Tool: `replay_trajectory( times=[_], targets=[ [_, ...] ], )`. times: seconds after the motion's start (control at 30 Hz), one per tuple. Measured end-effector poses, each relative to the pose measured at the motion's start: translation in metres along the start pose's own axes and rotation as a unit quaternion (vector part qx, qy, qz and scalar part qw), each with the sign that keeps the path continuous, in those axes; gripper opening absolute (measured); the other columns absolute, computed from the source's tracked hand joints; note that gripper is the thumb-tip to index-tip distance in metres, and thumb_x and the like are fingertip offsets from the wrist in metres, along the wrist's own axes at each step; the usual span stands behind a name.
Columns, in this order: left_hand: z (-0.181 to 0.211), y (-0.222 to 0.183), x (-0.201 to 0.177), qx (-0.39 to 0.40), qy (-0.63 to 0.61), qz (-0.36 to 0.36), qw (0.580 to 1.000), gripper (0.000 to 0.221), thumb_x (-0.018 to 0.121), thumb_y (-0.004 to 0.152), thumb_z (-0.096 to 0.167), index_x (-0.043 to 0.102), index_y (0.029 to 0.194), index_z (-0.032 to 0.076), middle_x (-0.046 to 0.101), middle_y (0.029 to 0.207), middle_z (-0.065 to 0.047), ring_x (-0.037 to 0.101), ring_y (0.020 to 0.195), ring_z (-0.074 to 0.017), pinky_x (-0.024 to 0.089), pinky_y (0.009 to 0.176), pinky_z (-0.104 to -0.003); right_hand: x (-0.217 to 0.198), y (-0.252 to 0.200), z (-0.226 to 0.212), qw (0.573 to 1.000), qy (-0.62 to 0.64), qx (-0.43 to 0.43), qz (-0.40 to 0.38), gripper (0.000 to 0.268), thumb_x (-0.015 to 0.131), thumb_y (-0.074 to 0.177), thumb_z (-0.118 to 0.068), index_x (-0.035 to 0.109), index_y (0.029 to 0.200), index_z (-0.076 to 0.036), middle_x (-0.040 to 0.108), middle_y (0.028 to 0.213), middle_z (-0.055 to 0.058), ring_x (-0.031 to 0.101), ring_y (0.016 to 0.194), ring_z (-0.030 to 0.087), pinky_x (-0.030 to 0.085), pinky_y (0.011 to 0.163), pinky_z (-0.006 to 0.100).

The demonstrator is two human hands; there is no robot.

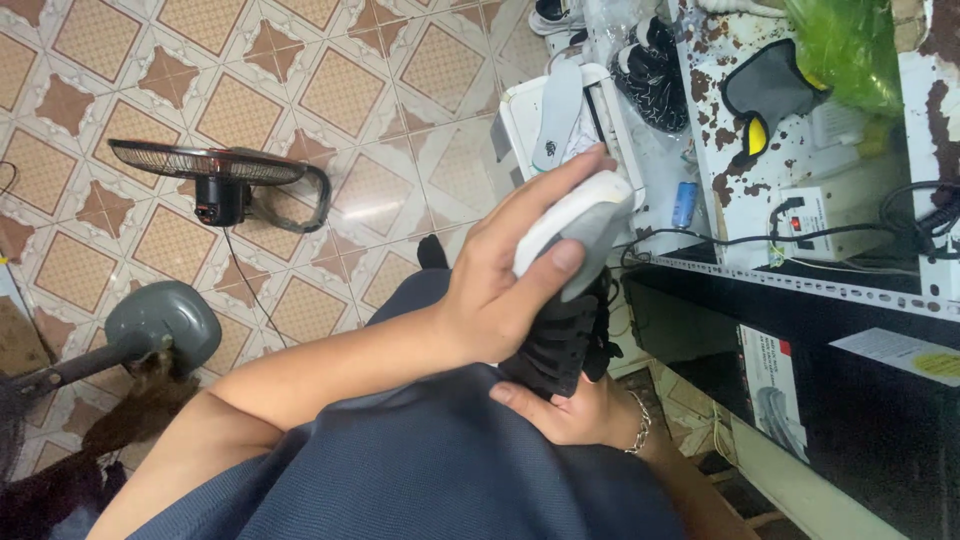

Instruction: The person holds a sneaker on their lap and dries it with a red hairdryer, aiming the airflow at the shoe's upper and sole while rotating the shoe to reach different sides. They then set the hairdryer aside and handle the shoe, adjusting the laces and pressing on the sole and heel.

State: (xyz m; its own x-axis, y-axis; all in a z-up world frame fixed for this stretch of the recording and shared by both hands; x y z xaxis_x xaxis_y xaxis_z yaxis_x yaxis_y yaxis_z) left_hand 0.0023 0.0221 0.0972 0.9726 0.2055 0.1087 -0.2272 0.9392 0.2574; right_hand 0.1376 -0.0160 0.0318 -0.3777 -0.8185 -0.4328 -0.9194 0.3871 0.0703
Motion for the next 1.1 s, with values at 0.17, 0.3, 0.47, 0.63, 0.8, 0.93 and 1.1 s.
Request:
replay_trajectory(
  times=[0.17,0.3,0.47,0.63,0.8,0.93,1.1],
  targets=[
    [-0.015,-0.006,-0.003,-0.043,-0.114,0.024,0.992,0.048,0.051,0.119,0.028,0.041,0.158,0.002,0.057,0.152,-0.013,0.054,0.137,-0.0186,0.042,0.124,-0.03,-0.011,0.023,-0.032,0.997,-0.037,-0.06,0.027,0.067,0.079,0.092,-0.034,0.052,0.135,0.009,0.058,0.133,0.023,0.058,0.126,0.035,0.047,0.106,0.042],
    [-0.015,-0.008,0.002,-0.057,-0.099,0.016,0.993,0.048,0.05,0.118,0.03,0.043,0.156,0.0,0.057,0.152,-0.014,0.056,0.14,-0.0195,0.042,0.122,-0.031,0.019,0.013,0.001,0.996,-0.047,-0.005,-0.076,0.052,0.079,0.096,-0.037,0.063,0.13,-0.001,0.066,0.126,0.013,0.063,0.123,0.028,0.049,0.106,0.04],
    [-0.01,-0.012,0.005,-0.044,-0.124,0.002,0.991,0.048,0.049,0.121,0.034,0.043,0.155,0.001,0.056,0.153,-0.013,0.053,0.138,-0.0185,0.04,0.12,-0.029,0.028,0.025,-0.009,0.995,-0.026,-0.039,-0.091,0.061,0.073,0.095,-0.038,0.057,0.135,0.006,0.059,0.139,0.022,0.054,0.134,0.038,0.04,0.113,0.044],
    [-0.013,-0.013,0.002,-0.057,-0.117,0.023,0.991,0.05,0.047,0.119,0.036,0.043,0.155,0.001,0.058,0.15,-0.014,0.056,0.138,-0.0194,0.043,0.12,-0.031,0.029,0.031,-0.011,0.995,0.025,-0.028,-0.094,0.061,0.072,0.099,-0.041,0.057,0.137,0.004,0.062,0.138,0.018,0.057,0.135,0.033,0.044,0.113,0.042],
    [-0.01,-0.015,-0.001,-0.049,-0.105,0.031,0.993,0.051,0.046,0.119,0.037,0.044,0.153,0.0,0.06,0.148,-0.013,0.058,0.139,-0.0194,0.045,0.122,-0.031,0.016,0.045,-0.033,0.997,-0.023,-0.07,-0.037,0.064,0.072,0.096,-0.041,0.055,0.136,0.007,0.059,0.138,0.022,0.055,0.132,0.036,0.044,0.11,0.044],
    [-0.016,-0.016,-0.001,-0.06,-0.137,0.033,0.988,0.05,0.048,0.119,0.036,0.045,0.153,-0.001,0.061,0.146,-0.014,0.057,0.135,-0.0201,0.045,0.121,-0.032,0.021,0.04,-0.025,0.997,-0.031,-0.063,-0.039,0.056,0.074,0.098,-0.04,0.06,0.134,0.0,0.065,0.133,0.015,0.062,0.129,0.032,0.048,0.108,0.041],
    [-0.024,-0.011,-0.002,-0.064,-0.165,0.041,0.983,0.054,0.048,0.117,0.038,0.043,0.153,-0.001,0.059,0.147,-0.014,0.057,0.138,-0.0212,0.043,0.122,-0.034,0.018,0.043,-0.021,0.997,0.006,-0.053,-0.047,0.058,0.073,0.098,-0.041,0.06,0.135,0.001,0.065,0.136,0.016,0.062,0.131,0.032,0.047,0.11,0.04]
  ],
)
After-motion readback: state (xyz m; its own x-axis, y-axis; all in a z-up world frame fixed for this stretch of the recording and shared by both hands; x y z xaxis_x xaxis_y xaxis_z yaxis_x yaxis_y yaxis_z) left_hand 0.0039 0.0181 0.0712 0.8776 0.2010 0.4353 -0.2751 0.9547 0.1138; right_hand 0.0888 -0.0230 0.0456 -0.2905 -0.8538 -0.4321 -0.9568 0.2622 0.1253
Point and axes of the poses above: each hand's wrist, its own y-axis towards the middle knuckle, its own x-axis out of the palm, z = x × y, the point moved 10 cm from there along y, towards the middle knuckle
